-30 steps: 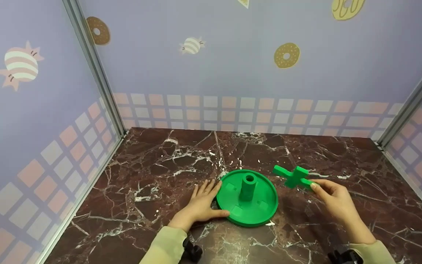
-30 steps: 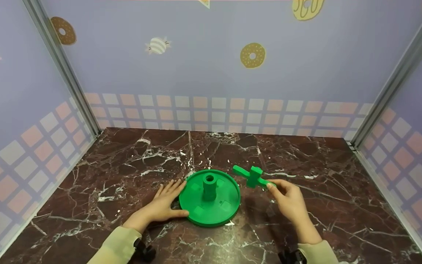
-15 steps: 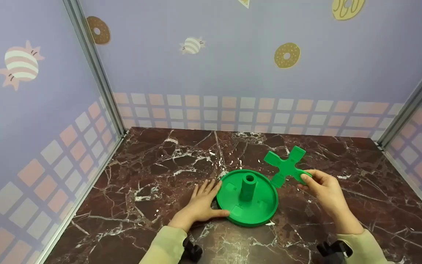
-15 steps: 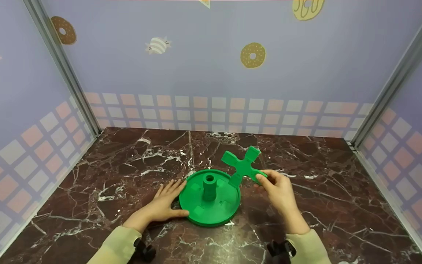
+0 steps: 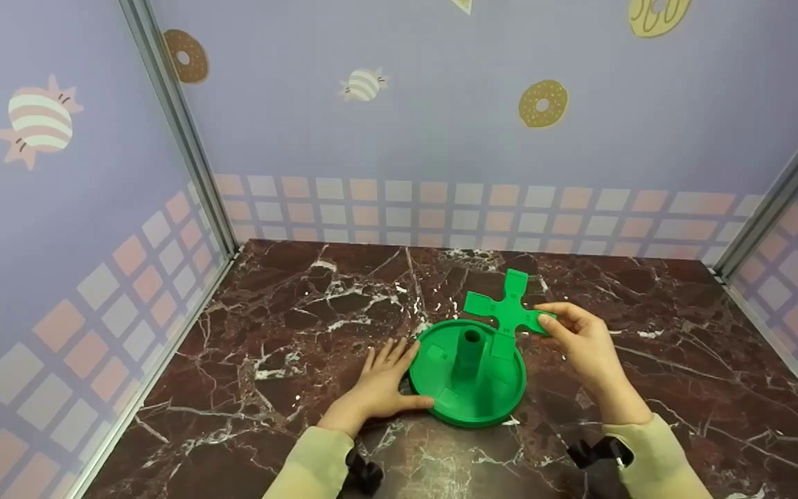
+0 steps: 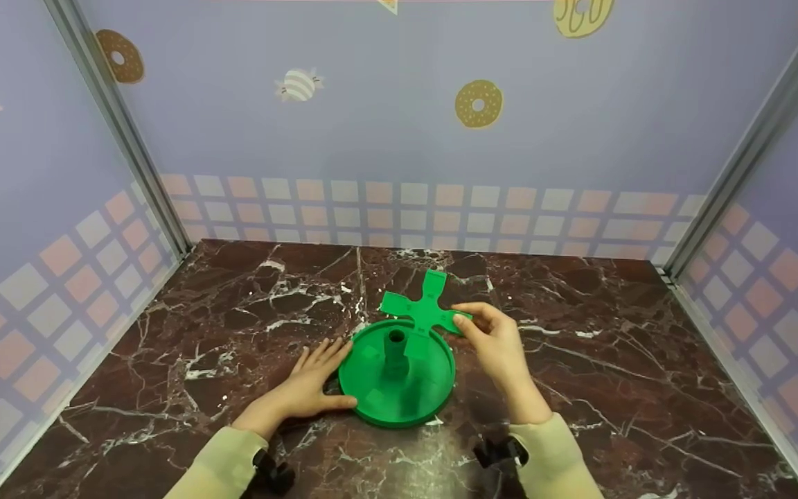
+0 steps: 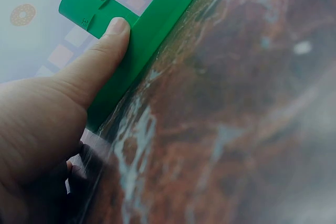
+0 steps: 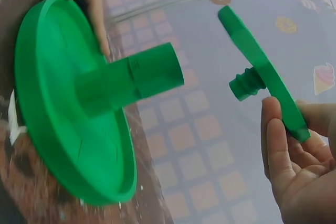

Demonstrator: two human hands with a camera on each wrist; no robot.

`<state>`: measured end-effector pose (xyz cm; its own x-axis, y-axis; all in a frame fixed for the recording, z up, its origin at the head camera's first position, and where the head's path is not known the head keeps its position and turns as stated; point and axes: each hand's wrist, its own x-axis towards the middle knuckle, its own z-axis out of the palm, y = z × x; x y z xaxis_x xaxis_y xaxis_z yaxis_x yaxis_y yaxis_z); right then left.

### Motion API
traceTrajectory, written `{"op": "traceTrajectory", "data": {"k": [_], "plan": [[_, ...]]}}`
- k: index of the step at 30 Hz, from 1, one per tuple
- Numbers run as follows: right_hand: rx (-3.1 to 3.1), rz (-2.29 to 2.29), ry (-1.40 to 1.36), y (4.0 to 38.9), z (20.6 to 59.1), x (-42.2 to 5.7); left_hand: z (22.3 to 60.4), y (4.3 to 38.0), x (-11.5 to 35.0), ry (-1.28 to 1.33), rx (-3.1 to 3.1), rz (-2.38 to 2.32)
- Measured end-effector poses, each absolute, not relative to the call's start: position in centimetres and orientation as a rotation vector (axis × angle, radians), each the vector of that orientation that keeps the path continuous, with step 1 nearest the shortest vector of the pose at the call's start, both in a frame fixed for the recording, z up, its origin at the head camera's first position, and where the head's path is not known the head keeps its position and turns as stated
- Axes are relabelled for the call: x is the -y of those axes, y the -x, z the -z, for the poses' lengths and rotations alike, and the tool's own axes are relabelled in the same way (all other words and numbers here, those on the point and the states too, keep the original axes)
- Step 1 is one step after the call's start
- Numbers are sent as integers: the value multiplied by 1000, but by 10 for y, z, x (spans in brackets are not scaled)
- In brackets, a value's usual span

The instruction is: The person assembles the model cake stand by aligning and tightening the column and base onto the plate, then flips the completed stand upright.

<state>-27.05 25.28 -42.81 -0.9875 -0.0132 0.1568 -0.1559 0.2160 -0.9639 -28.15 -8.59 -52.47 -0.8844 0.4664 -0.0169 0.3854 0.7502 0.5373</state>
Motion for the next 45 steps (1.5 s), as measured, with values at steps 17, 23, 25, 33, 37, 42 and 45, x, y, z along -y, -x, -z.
{"op": "traceTrajectory", "data": {"k": [17,23,25,33,37,42,45], "plan": [[2291,-2212,-132,296,440,-225,525,282,85,-702,-2802,-801],[2293,-2231,-117,299,447,-219,525,282,84,-705,-2813,-784],[2301,-2226,-113,299,448,-218,525,282,83,-702,-2812,-783],[2310,-2257,-98,300,450,-219,525,282,84,-683,-2805,-792],[2335,-2244,-93,301,453,-219,524,282,84,-682,-2807,-788],[2344,-2251,-118,302,456,-220,524,282,85,-685,-2810,-788],[2359,-2254,-123,301,455,-220,524,282,85,-685,-2813,-792]]}}
